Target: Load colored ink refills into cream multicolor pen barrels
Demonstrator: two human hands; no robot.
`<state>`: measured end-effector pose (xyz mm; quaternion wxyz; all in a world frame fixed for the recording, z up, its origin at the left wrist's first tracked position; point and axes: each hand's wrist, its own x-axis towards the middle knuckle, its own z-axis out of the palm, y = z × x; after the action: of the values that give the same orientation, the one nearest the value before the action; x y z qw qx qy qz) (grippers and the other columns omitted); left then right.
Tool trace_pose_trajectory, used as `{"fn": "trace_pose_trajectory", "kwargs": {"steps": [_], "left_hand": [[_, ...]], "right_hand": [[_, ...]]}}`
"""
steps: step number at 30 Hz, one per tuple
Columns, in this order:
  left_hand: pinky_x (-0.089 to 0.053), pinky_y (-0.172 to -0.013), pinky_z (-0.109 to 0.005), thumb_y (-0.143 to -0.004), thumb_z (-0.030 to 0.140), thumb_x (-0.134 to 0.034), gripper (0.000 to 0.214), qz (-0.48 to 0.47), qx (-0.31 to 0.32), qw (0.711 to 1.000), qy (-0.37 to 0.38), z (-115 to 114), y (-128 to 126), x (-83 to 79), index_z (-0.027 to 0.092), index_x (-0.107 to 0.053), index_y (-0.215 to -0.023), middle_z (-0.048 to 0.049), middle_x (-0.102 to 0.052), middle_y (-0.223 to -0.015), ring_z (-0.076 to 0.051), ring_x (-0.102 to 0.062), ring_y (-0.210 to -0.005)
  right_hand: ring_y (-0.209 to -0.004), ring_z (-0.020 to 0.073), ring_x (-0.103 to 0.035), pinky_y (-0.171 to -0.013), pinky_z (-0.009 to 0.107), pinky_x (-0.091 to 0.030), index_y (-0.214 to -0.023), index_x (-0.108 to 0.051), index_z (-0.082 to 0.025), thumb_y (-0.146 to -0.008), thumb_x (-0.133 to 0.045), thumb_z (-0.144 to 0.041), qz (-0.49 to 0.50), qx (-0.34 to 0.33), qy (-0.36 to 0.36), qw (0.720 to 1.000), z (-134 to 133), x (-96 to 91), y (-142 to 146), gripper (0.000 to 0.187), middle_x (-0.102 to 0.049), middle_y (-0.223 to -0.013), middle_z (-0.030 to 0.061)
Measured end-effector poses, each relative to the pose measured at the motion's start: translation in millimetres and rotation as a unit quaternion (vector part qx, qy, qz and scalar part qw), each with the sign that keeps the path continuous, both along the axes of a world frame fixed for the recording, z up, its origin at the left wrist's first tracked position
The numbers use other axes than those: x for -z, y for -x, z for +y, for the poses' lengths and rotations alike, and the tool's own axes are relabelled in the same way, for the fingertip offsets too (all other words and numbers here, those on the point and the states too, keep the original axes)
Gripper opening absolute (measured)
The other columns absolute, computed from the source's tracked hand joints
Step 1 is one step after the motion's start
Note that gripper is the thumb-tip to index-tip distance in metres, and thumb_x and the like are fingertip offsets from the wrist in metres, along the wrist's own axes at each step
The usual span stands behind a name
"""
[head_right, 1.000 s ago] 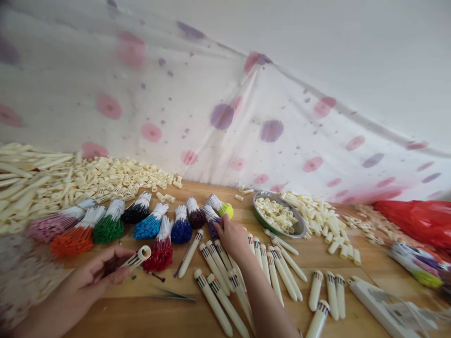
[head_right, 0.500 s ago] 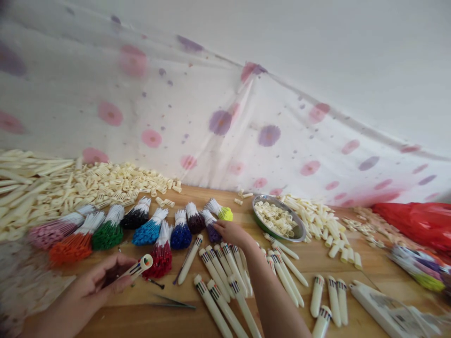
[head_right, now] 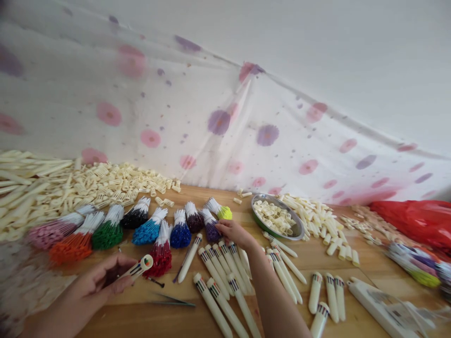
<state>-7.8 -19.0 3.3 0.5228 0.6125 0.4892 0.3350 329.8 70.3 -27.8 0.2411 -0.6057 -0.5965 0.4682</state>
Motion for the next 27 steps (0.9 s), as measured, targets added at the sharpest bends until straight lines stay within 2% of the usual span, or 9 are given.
{"fn": "trace_pose_trajectory", "kwargs": {"steps": [4, 8, 12, 15, 19, 22, 23, 24, 27], "left_hand": [[-0.048, -0.07, -0.024, -0.075, 0.046, -0.059, 0.024, -0.004, 0.002, 1.0, 0.001, 0.8, -2.2, -4.7, 0.025, -0.064, -0.086, 0.0017, -0.071, -0.082, -0.02, -0.064, -0.08], [-0.048, -0.069, -0.023, -0.074, 0.043, -0.061, 0.021, -0.005, -0.01, 1.0, -0.015, 1.2, -0.7, -2.2, 0.026, -0.066, -0.085, 0.0023, -0.071, -0.082, -0.019, -0.064, -0.079], [-0.049, -0.073, -0.025, -0.075, 0.041, -0.061, 0.021, -0.014, -0.011, 1.0, -0.016, 1.2, 1.0, 4.2, 0.025, -0.065, -0.088, 0.0013, -0.071, -0.086, -0.021, -0.063, -0.085], [-0.049, -0.073, -0.025, -0.075, 0.042, -0.06, 0.023, -0.017, -0.009, 1.0, -0.017, 1.7, 0.8, 4.3, 0.024, -0.065, -0.089, 0.0001, -0.071, -0.087, -0.021, -0.063, -0.085], [-0.049, -0.068, -0.023, -0.077, 0.043, -0.057, 0.025, 0.005, 0.0, 1.0, -0.031, 2.4, 1.4, 0.3, 0.024, -0.066, -0.09, 0.0002, -0.071, -0.084, -0.019, -0.064, -0.078], [-0.051, -0.068, -0.024, -0.078, 0.044, -0.056, 0.026, 0.021, -0.008, 0.999, -0.032, 2.7, 3.5, 1.3, 0.026, -0.067, -0.094, -0.0002, -0.072, -0.09, -0.02, -0.064, -0.082], [-0.051, -0.07, -0.024, -0.078, 0.043, -0.056, 0.026, 0.029, -0.014, 0.999, -0.035, 2.7, 4.5, 2.5, 0.027, -0.067, -0.094, -0.0001, -0.073, -0.093, -0.021, -0.065, -0.085], [-0.051, -0.071, -0.024, -0.078, 0.043, -0.056, 0.025, 0.039, -0.021, 0.998, -0.043, 2.5, 5.4, 3.7, 0.028, -0.068, -0.095, 0.0003, -0.073, -0.095, -0.022, -0.065, -0.087], [-0.05, -0.077, -0.024, -0.077, 0.04, -0.058, 0.023, 0.074, -0.028, 0.993, -0.09, 1.6, 8.1, 5.4, 0.032, -0.07, -0.095, 0.0023, -0.074, -0.097, -0.022, -0.065, -0.092]], "right_hand": [[-0.044, 0.0065, -0.048, -0.046, 0.02, -0.042, -0.073, -0.051, -0.015, -0.09, -0.048, -0.039, 0.032, 0.021, -0.024, 0.999, -1.7, 3.0, 1.0, 0.029, -0.05, -0.056, -0.0069], [-0.058, 0.0147, -0.062, -0.061, 0.028, -0.049, -0.071, -0.043, -0.02, -0.082, -0.047, -0.054, 0.069, 0.037, -0.049, 0.996, -11.2, 0.3, 6.6, 0.036, -0.056, -0.057, -0.0048], [-0.077, 0.0218, -0.066, -0.076, 0.037, -0.049, -0.076, -0.047, -0.02, -0.072, -0.05, -0.062, 0.09, 0.035, -0.059, 0.994, -21.7, -4.1, 10.2, 0.043, -0.064, -0.071, 0.0023], [-0.086, 0.0239, -0.064, -0.079, 0.039, -0.049, -0.084, -0.054, -0.017, -0.067, -0.055, -0.063, 0.085, 0.028, -0.064, 0.994, -28.8, -11.4, 4.6, 0.049, -0.067, -0.079, 0.0068], [-0.074, 0.0205, -0.062, -0.069, 0.034, -0.05, -0.073, -0.06, -0.015, -0.071, -0.058, -0.054, 0.05, 0.046, -0.089, 0.994, -46.2, -32.0, 0.1, 0.038, -0.065, -0.076, 0.0065], [-0.061, 0.0145, -0.057, -0.06, 0.028, -0.048, -0.067, -0.061, -0.015, -0.077, -0.055, -0.046, 0.051, 0.044, -0.102, 0.993, -69.0, -52.2, 18.4, 0.033, -0.064, -0.069, 0.0045], [-0.057, 0.0127, -0.056, -0.056, 0.025, -0.047, -0.066, -0.06, -0.015, -0.079, -0.053, -0.044, 0.071, 0.025, -0.094, 0.993, -77.1, -58.4, 28.8, 0.033, -0.064, -0.067, 0.0042], [-0.05, 0.011, -0.054, -0.049, 0.023, -0.045, -0.063, -0.058, -0.016, -0.08, -0.051, -0.042, 0.139, -0.006, -0.062, 0.988, -84.5, -63.7, 40.1, 0.033, -0.063, -0.06, 0.0032], [-0.035, 0.0064, -0.048, -0.034, 0.016, -0.032, -0.051, -0.047, -0.017, -0.076, -0.055, -0.036, 0.312, -0.041, 0.039, 0.948, -99.3, -72.3, 70.2, 0.032, -0.053, -0.046, -0.0014]]}}
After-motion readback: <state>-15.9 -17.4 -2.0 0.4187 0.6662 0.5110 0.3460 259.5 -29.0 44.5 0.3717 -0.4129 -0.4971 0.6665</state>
